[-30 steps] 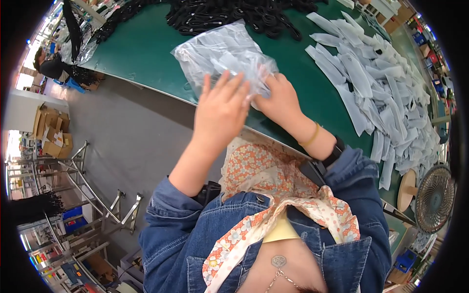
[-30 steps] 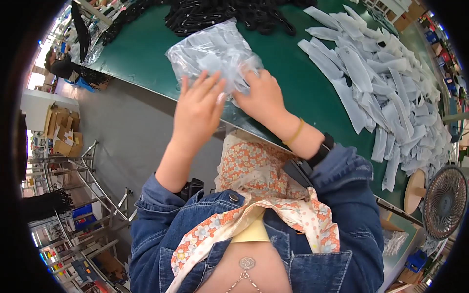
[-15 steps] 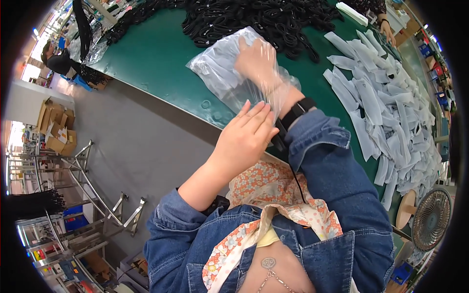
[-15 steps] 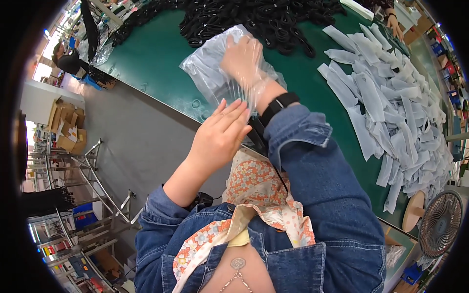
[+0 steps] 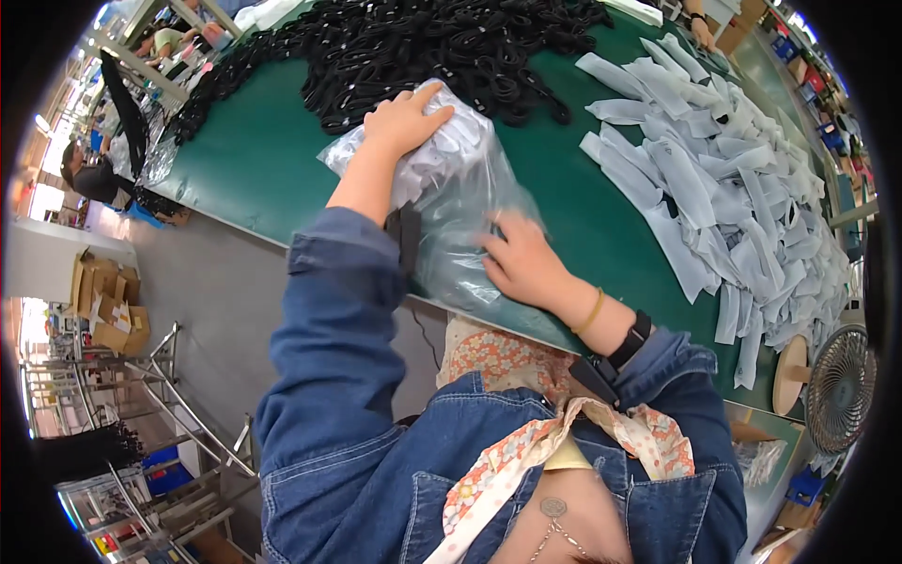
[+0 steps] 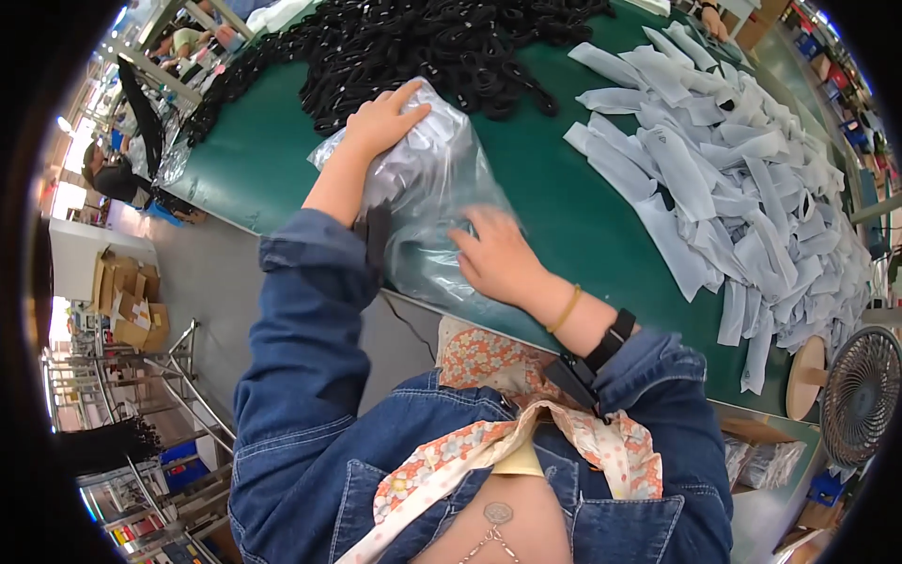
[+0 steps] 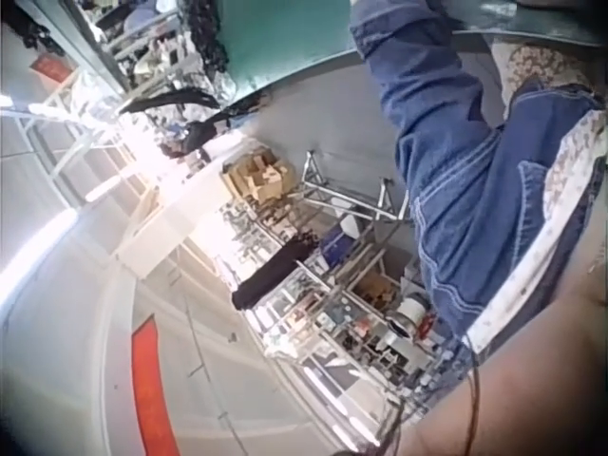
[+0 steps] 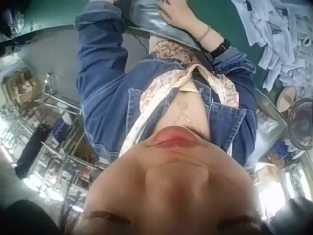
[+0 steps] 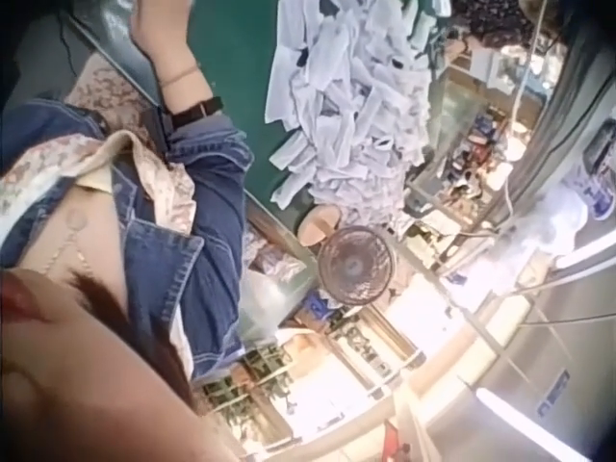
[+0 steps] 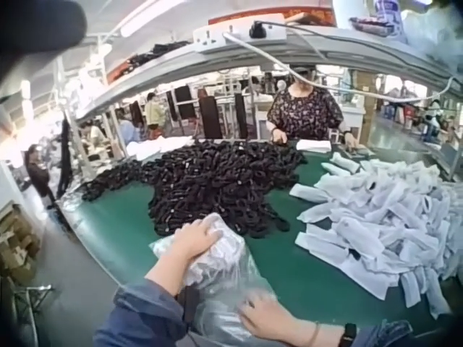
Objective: Packaging small white items into plastic bags at a factory workstation.
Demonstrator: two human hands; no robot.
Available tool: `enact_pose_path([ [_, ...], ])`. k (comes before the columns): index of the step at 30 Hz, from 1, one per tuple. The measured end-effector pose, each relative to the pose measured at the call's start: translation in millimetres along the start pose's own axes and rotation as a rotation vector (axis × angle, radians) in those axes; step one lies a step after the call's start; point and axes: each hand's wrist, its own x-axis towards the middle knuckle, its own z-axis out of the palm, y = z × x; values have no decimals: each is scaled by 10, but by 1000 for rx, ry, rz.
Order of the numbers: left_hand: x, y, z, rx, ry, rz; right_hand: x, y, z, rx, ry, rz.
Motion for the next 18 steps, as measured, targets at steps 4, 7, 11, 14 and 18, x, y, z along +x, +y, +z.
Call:
enact_pose_path([
  [4,-57,226,63,-46,-113,159,-105,-42,-28,-58,149,30],
  [7,-197,214,55,-68,-182,217,244,-141,14,50,23,354],
  [11,-289,19,175,-160,-51,356,519,149,304,-244,-109,60],
  [14,-956,185,84,-56,141,433,415,107,264,13,85,179],
  [18,-2118,590,350,-148,126,360,115,169,80,-9,235,-48],
])
